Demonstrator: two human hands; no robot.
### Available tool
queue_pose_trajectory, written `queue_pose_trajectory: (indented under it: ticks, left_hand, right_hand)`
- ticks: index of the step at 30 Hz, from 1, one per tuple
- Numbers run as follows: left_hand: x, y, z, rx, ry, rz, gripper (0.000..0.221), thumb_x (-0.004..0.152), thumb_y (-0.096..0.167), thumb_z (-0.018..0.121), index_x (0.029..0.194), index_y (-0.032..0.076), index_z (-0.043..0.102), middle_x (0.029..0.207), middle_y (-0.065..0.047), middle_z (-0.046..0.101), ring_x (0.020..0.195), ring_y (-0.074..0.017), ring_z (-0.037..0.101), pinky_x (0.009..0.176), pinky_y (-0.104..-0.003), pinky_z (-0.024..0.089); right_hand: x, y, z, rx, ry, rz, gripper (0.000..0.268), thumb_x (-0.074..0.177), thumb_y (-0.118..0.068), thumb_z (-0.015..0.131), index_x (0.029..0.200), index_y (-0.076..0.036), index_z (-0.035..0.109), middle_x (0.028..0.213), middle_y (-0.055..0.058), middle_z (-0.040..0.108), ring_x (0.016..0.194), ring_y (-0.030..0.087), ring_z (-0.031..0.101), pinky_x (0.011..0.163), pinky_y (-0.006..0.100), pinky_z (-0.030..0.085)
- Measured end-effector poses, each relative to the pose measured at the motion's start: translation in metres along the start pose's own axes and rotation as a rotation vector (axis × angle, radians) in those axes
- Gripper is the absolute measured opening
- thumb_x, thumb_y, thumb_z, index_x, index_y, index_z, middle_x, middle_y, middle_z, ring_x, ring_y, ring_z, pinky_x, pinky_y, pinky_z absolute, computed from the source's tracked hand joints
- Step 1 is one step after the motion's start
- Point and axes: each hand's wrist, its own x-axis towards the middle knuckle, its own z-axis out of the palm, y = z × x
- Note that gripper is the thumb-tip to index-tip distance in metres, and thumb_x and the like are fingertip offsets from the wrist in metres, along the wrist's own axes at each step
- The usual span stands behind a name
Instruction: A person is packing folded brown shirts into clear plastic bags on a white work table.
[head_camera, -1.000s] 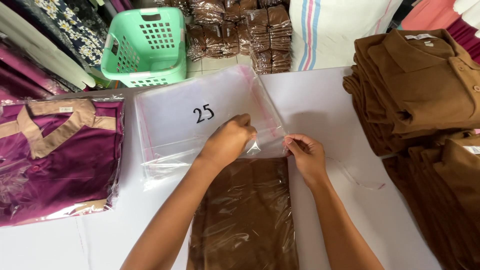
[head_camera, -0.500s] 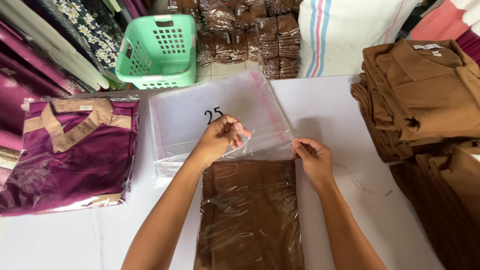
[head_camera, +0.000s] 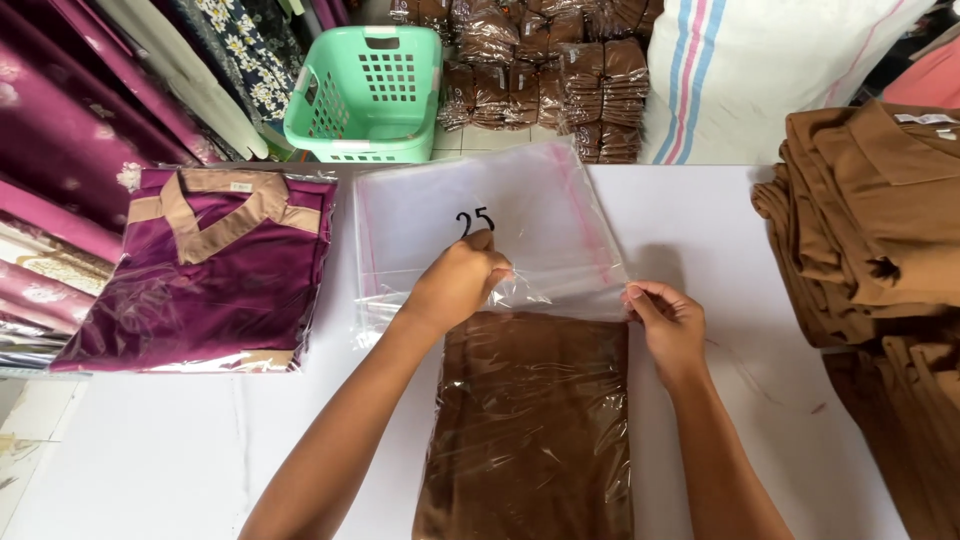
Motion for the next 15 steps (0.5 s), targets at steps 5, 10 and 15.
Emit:
queue_pose_trajectory:
  ticks: [5,10,15]
  left_hand:
    - [-0.001,-0.019,0.009,-0.106,0.110,-0.096,0.008,0.094,0.009,0.074,0.086,0.008,0.070,0.076,-0.005,0.062,0.067,-0.0235,0.070,0.060,-0.032,0.060]
    - [-0.009,-0.034,0.010,-0.746,0.194,-0.559,0.011,0.099,0.004,0.059,0.104,0.005,0.068,0.093,-0.016,0.077,0.075,-0.0201,0.076,0.068,-0.029,0.068]
    - [-0.009,-0.030,-0.005,-1.201,0.349,-0.734,0.023,0.106,0.014,0.059,0.118,-0.006,0.058,0.105,-0.024,0.075,0.083,-0.0225,0.075,0.081,-0.031,0.067]
  right_hand:
    - [-0.002,-0.005,0.001,0.012,0.004,-0.005,0.013,0.101,-0.004,0.075,0.112,0.004,0.075,0.089,0.016,0.073,0.078,0.016,0.067,0.074,0.032,0.061]
    - [-0.002,-0.001,0.001,0.022,0.012,-0.011,0.011,0.102,-0.003,0.074,0.111,0.003,0.075,0.089,0.016,0.072,0.077,0.017,0.067,0.075,0.032,0.061]
    - [-0.001,-0.001,0.000,0.027,-0.002,-0.009,0.013,0.102,-0.004,0.074,0.112,0.004,0.075,0.090,0.015,0.072,0.078,0.015,0.066,0.076,0.031,0.061]
